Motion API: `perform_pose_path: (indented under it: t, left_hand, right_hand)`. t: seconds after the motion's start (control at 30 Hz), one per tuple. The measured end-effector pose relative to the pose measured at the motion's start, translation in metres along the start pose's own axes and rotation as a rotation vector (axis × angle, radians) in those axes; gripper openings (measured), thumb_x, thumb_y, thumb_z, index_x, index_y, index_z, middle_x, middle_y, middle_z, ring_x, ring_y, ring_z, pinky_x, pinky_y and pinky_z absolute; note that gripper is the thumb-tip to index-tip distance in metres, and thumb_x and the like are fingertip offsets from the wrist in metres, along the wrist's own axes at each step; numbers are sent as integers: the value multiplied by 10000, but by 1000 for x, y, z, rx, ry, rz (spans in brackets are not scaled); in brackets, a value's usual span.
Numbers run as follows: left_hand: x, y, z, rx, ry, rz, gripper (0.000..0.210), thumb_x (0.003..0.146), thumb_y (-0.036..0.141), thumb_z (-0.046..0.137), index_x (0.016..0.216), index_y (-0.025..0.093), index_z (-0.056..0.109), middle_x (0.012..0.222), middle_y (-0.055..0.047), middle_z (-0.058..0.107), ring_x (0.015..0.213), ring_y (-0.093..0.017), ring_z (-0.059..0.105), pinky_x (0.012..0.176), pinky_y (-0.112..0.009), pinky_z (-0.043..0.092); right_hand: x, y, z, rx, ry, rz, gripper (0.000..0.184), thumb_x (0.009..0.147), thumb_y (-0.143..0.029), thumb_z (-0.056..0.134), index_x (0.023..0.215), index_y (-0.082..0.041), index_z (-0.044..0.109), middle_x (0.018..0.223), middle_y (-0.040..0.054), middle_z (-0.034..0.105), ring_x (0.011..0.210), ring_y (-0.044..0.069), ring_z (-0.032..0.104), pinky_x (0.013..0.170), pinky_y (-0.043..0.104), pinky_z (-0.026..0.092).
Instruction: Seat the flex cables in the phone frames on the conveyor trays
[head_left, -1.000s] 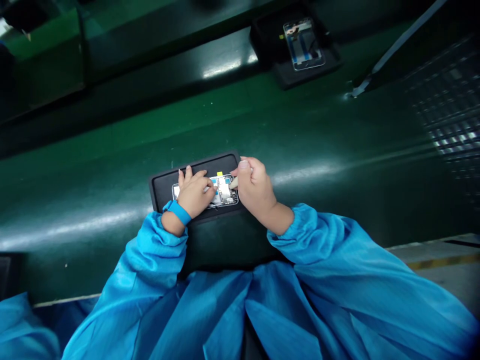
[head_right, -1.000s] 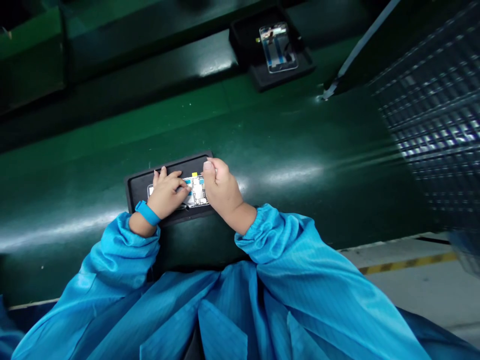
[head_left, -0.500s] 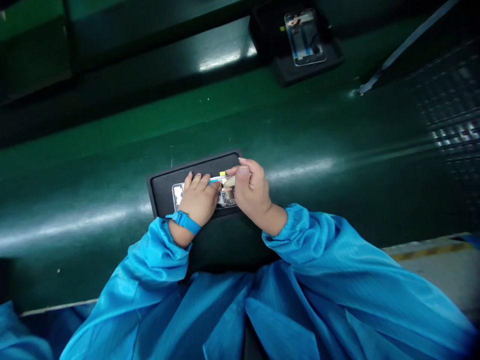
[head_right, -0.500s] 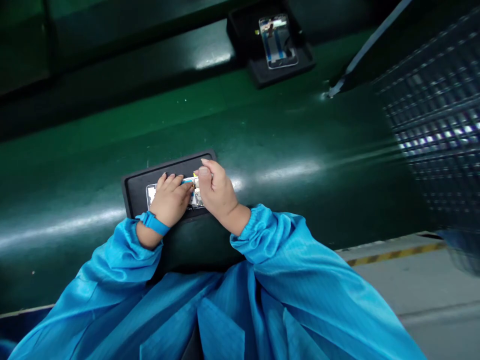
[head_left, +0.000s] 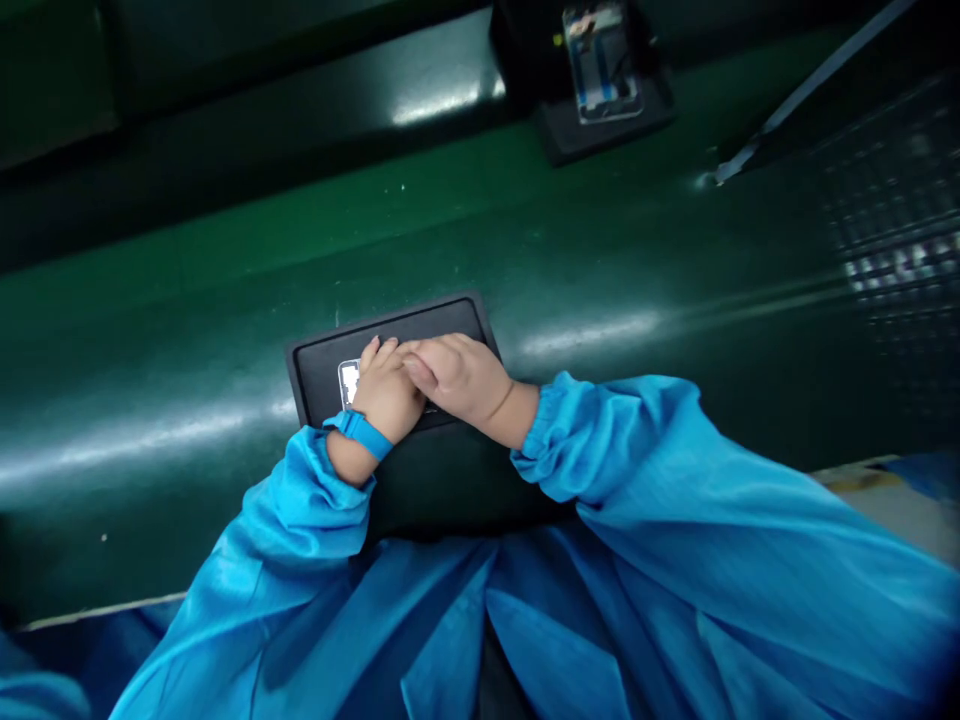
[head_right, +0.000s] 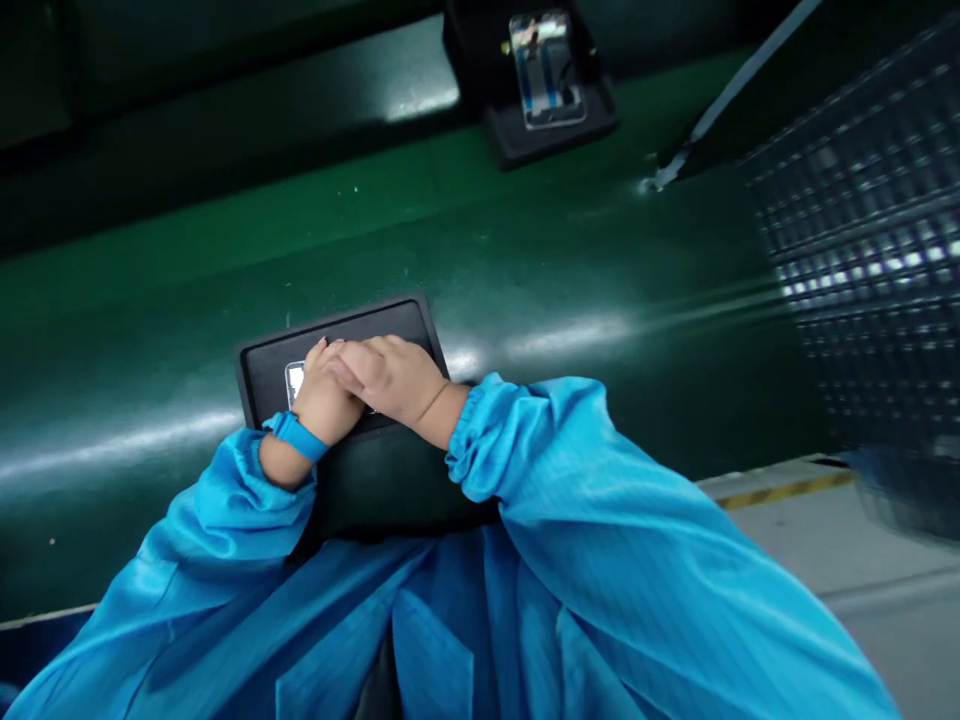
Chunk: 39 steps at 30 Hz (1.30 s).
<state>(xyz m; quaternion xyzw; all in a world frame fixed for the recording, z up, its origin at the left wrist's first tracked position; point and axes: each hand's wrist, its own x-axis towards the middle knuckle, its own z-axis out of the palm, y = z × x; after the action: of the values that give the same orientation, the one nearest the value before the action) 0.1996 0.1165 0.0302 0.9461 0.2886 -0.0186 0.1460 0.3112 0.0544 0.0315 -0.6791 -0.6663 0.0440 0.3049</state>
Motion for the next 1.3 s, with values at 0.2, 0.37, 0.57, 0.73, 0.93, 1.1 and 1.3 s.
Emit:
perform_pose_path:
  t: [0.2, 0.37, 0.57, 0.73, 0.93, 1.1, 1.3]
  left_hand:
    - [6, 0, -12, -83, -53, -69, 215, 820, 217, 483, 947, 226, 655, 1122, -33, 606, 1127, -237, 478, 1020, -437, 315]
    - [12, -1, -10, -132, -10, -120, 89, 743, 186, 561, 758, 194, 648, 974, -40, 649, 1044, -219, 527, 970, -386, 361]
    - [16, 6, -8, -132, 66, -193, 65, 710, 178, 574, 676, 202, 624, 853, -28, 650, 953, -215, 553, 934, -387, 369]
    - [17, 9, -9, -127, 44, -229, 95, 713, 152, 553, 710, 194, 638, 831, -30, 654, 933, -214, 555, 923, -379, 376]
    - [16, 7, -12, -109, 26, -214, 75, 723, 186, 560, 718, 195, 635, 853, -34, 648, 951, -215, 547, 931, -375, 367]
    - [17, 10, -14, -116, -4, -225, 69, 722, 202, 569, 693, 205, 631, 860, -29, 639, 953, -213, 541, 930, -381, 369]
    - [15, 16, -9, -112, -7, -243, 131, 745, 197, 526, 751, 194, 657, 928, -62, 636, 1004, -244, 521, 971, -472, 313]
  right_hand:
    - [-1, 13, -1, 462, 297, 520, 379, 913, -450, 254, 1019, -184, 502, 782, 25, 638, 628, 142, 619, 582, 268, 509]
    - [-8, 9, 1, 617, 380, 647, 389, 882, -494, 311, 1059, -183, 465, 789, 25, 644, 616, 138, 624, 605, 282, 521]
    - [-4, 3, 2, 525, 444, 647, 347, 883, -449, 302, 1034, -195, 482, 780, 32, 656, 715, 159, 640, 647, 293, 519]
    - [-6, 5, 4, 479, 459, 621, 343, 879, -440, 305, 1027, -192, 490, 796, 47, 665, 730, 172, 640, 644, 305, 517]
    - [-7, 4, 7, 494, 456, 628, 376, 873, -462, 298, 1038, -185, 492, 802, 58, 664, 745, 184, 641, 665, 316, 515]
    - [-6, 5, 9, 484, 466, 645, 368, 869, -454, 312, 1039, -185, 496, 839, 67, 660, 793, 188, 633, 717, 331, 505]
    - [-9, 4, 7, 503, 444, 672, 370, 856, -447, 328, 1029, -169, 501, 772, 61, 663, 731, 181, 636, 670, 312, 496]
